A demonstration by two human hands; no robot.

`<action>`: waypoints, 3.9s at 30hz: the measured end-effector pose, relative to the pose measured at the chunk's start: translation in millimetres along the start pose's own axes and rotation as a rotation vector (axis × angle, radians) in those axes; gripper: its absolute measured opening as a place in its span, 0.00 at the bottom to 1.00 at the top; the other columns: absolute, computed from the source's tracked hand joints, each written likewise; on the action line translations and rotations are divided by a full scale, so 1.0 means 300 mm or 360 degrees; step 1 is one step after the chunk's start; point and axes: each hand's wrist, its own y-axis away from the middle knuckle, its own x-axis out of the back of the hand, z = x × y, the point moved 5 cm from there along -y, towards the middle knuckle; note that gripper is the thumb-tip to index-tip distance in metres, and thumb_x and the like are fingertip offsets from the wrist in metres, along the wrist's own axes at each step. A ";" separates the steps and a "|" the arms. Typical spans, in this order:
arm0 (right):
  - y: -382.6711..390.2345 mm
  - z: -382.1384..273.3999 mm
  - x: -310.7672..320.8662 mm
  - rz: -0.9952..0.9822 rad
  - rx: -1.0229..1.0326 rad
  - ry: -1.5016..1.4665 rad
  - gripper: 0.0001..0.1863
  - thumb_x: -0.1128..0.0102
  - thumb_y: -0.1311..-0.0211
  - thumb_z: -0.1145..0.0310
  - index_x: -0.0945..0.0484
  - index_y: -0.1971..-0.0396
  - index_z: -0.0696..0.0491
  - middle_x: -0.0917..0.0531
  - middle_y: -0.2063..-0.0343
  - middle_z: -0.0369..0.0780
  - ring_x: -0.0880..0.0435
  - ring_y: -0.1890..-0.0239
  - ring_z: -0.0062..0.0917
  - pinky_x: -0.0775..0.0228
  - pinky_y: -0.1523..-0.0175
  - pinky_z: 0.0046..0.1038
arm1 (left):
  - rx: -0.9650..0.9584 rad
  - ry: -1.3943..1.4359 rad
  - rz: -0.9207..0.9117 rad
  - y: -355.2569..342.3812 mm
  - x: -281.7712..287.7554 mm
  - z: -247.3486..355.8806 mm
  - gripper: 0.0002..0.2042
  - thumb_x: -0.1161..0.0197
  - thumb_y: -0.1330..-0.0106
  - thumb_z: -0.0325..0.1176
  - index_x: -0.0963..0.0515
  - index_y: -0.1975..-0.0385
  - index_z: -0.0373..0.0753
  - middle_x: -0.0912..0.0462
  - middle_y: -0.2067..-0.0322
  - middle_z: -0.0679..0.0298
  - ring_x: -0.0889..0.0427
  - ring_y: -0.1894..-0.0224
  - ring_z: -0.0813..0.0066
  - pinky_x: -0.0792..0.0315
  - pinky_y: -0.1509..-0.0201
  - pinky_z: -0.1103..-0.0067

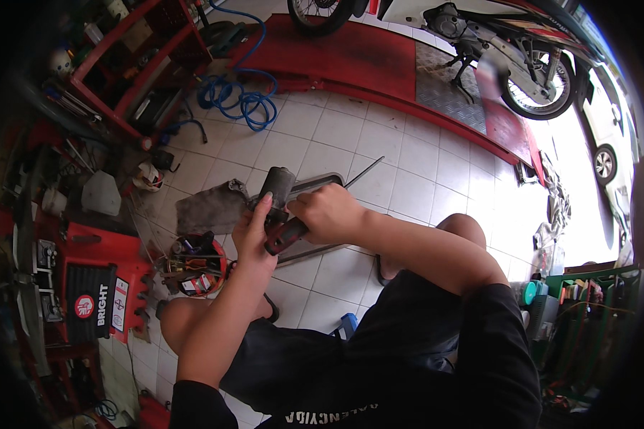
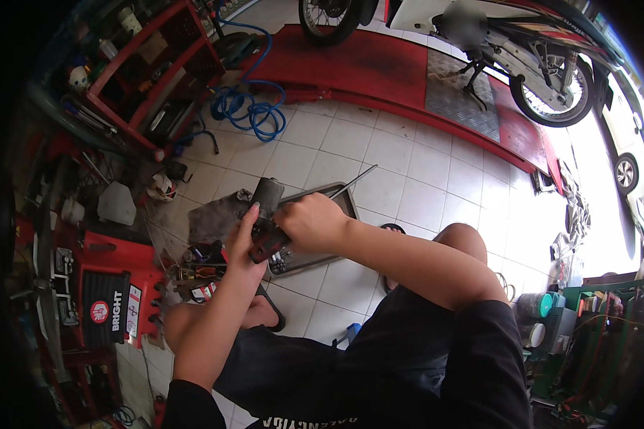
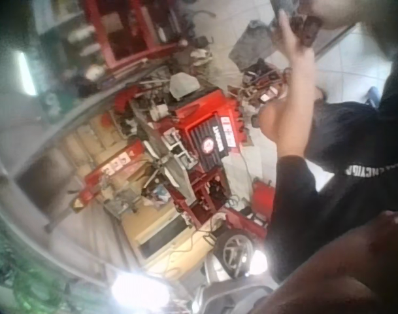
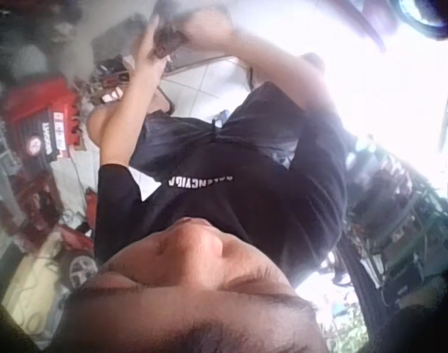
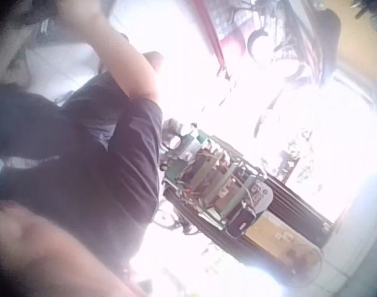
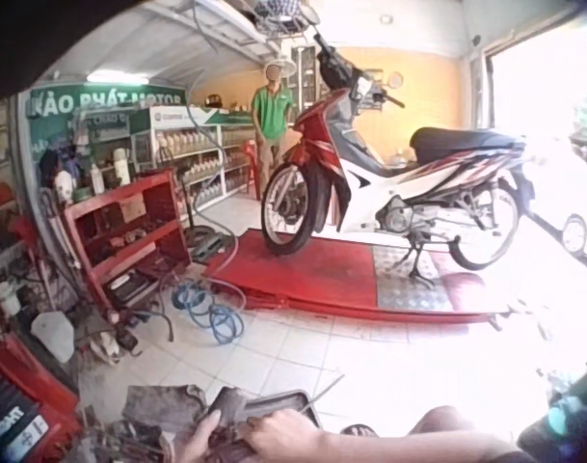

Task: The person sits on a low stool and uses a screwdriver to disassemble a small mechanical part, likely a motorcycle carburetor, over a metal tray. They remove screws and internal components, placing them into the tray, then reassemble the part by inserting components back and tightening screws.

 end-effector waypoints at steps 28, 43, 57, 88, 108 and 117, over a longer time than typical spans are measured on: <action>0.452 0.633 -1.172 -0.1173 -0.1263 0.0133 0.12 0.45 0.36 0.69 0.12 0.62 0.53 0.12 0.58 0.48 0.12 0.52 0.40 0.18 0.49 0.40 | -0.0277 0.0336 -0.0599 -0.155 0.122 0.359 0.31 0.25 0.47 0.20 0.27 0.41 0.34 0.20 0.47 0.60 0.20 0.45 0.70 0.29 0.35 0.73; 0.139 0.699 -0.509 -0.0706 -0.0870 -0.0188 0.15 0.29 0.56 0.61 0.14 0.68 0.55 0.13 0.71 0.48 0.14 0.67 0.44 0.21 0.59 0.38 | -0.0021 0.0383 -0.1805 0.041 -0.048 0.414 0.42 0.15 0.55 0.44 0.26 0.43 0.27 0.18 0.52 0.56 0.17 0.51 0.72 0.24 0.44 0.77; 0.026 0.091 0.268 0.0296 -0.0713 -0.1454 0.10 0.27 0.44 0.78 0.16 0.61 0.59 0.11 0.65 0.36 0.16 0.65 0.14 0.24 0.60 0.21 | -0.1165 -0.1800 -0.0789 0.194 -0.076 0.293 0.32 0.19 0.52 0.33 0.23 0.46 0.31 0.13 0.63 0.53 0.11 0.63 0.66 0.18 0.56 0.74; 0.044 -0.055 0.247 -0.0109 -0.0469 -0.1626 0.08 0.24 0.46 0.76 0.13 0.66 0.59 0.11 0.68 0.40 0.13 0.64 0.23 0.23 0.54 0.25 | 0.0639 0.0228 -0.1332 0.130 0.006 0.025 0.27 0.26 0.38 0.38 0.24 0.44 0.27 0.15 0.52 0.53 0.15 0.49 0.65 0.23 0.39 0.68; 0.048 -0.060 0.306 0.0012 -0.0570 -0.1541 0.08 0.26 0.50 0.80 0.13 0.68 0.60 0.11 0.66 0.42 0.13 0.61 0.26 0.22 0.51 0.27 | 0.0023 -0.0205 -0.1222 0.110 -0.054 0.057 0.31 0.27 0.44 0.16 0.28 0.37 0.29 0.16 0.48 0.54 0.15 0.50 0.73 0.19 0.46 0.78; 0.046 -0.063 0.336 0.0160 -0.0381 -0.1252 0.18 0.32 0.66 0.83 0.12 0.67 0.59 0.12 0.63 0.42 0.11 0.58 0.31 0.19 0.51 0.28 | -0.0140 -0.0078 -0.1126 0.112 -0.064 0.064 0.34 0.29 0.45 0.13 0.30 0.35 0.31 0.19 0.45 0.51 0.16 0.47 0.67 0.21 0.38 0.71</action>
